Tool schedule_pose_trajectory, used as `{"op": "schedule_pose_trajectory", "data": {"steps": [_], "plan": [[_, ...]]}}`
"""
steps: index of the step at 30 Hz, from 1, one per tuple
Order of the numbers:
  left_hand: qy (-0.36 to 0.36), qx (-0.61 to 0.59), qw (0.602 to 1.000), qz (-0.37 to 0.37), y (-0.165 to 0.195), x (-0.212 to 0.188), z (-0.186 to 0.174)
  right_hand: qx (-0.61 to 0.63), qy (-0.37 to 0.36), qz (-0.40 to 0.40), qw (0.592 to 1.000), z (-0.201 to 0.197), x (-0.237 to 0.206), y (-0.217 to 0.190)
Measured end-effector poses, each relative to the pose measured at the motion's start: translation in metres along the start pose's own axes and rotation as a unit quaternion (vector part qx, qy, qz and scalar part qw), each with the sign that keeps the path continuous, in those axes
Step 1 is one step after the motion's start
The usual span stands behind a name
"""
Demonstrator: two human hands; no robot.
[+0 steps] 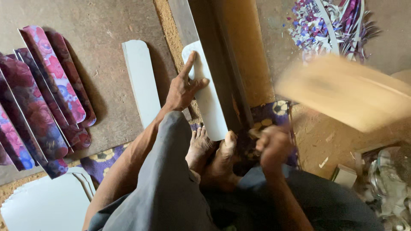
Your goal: The person sits on the floor and uses a wooden mallet to repeatedly strike a white rectangular paper-mache piece held between their feet against a metal bar. They flip the piece over and continue striking it to shape the edges.
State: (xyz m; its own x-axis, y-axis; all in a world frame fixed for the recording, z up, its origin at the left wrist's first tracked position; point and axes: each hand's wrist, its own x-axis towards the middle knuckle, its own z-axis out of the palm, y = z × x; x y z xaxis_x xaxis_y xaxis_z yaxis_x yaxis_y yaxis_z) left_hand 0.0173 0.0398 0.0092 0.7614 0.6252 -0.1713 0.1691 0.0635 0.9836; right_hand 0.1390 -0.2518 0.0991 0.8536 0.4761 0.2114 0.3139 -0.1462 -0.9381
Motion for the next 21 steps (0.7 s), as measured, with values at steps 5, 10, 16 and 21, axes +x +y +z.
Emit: {"op": "schedule_pose_trajectory", "data": {"steps": [5, 10, 16, 21], "plan": [[-0.008, 0.047, 0.999, -0.022, 0.008, 0.002, 0.001, 0.206, 0.059, 0.207, 0.954, 0.012, -0.005, 0.045], [0.004, 0.071, 0.994, -0.08, 0.0, 0.0, 0.004, -0.086, -0.066, -0.093, 0.99, 0.026, 0.018, 0.037], [0.019, 0.053, 0.998, 0.019, -0.005, -0.003, 0.005, 0.205, 0.078, 0.197, 0.956, 0.046, 0.038, 0.024], [0.012, 0.081, 0.996, -0.04, 0.002, -0.001, 0.007, -0.105, -0.081, 0.111, 0.985, 0.052, 0.041, 0.041]]}}
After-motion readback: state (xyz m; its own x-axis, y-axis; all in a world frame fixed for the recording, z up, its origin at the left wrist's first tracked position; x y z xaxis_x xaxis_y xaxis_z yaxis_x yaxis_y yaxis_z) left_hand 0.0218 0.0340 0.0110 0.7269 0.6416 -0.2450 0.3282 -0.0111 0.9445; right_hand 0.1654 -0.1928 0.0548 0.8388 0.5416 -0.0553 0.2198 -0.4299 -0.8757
